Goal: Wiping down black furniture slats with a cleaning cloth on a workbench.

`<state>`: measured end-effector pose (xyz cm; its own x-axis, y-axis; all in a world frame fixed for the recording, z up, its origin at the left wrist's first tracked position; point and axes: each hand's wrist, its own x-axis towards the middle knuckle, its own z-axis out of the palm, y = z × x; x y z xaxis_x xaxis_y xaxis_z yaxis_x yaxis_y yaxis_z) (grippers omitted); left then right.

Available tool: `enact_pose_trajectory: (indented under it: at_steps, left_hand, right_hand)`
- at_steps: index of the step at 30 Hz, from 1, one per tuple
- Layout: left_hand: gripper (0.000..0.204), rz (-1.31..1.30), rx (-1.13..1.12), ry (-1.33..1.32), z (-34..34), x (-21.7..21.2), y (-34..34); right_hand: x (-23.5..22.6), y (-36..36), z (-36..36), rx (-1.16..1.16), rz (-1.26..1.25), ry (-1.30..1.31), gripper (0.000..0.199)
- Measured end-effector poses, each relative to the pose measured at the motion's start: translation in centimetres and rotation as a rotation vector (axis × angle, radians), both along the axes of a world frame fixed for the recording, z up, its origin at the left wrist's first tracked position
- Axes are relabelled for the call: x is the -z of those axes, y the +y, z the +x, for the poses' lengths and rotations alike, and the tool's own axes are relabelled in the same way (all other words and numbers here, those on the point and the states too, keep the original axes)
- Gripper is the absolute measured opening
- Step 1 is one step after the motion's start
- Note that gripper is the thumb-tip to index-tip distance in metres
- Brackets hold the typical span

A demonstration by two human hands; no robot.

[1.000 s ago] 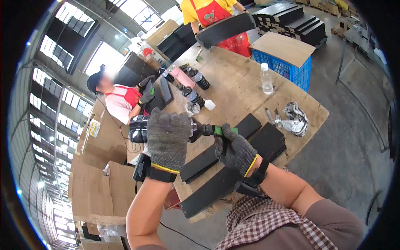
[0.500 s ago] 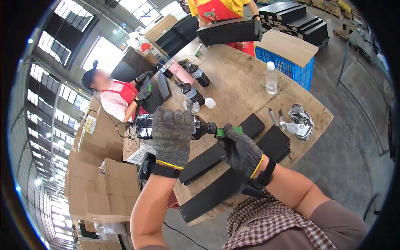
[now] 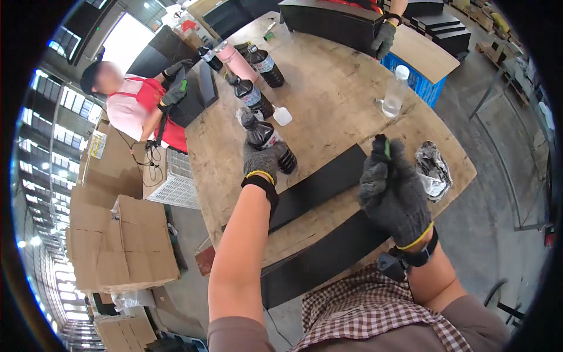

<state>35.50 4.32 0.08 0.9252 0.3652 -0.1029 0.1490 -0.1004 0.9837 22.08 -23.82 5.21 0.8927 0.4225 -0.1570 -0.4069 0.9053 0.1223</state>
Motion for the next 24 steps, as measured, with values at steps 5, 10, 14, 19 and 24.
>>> enact_pose_trajectory:
  at_steps: [5,10,14,19,24]
  left_hand:
    - [0.059,0.084,-0.119,-0.055,2.2,2.8,1.8]
    - [0.060,0.142,-0.075,-0.078,1.8,3.3,0.7]
    - [0.091,0.243,-0.122,0.143,1.5,4.1,2.8]
    - [0.090,0.434,-0.107,0.296,-2.8,-0.9,1.7]
    - [0.097,0.578,0.066,0.113,-10.7,-7.6,2.2]
  right_hand:
    - [-0.8,-0.1,0.1,0.022,-0.010,-0.022,0.038]
    - [0.1,0.3,-1.1,-0.071,-0.072,0.115,0.038]
    - [1.6,1.9,-3.2,-0.126,-0.029,0.044,0.041]
    - [2.3,2.7,-4.5,-0.147,-0.078,0.103,0.039]
    - [2.5,4.0,-5.2,-0.043,-0.267,-0.062,0.037]
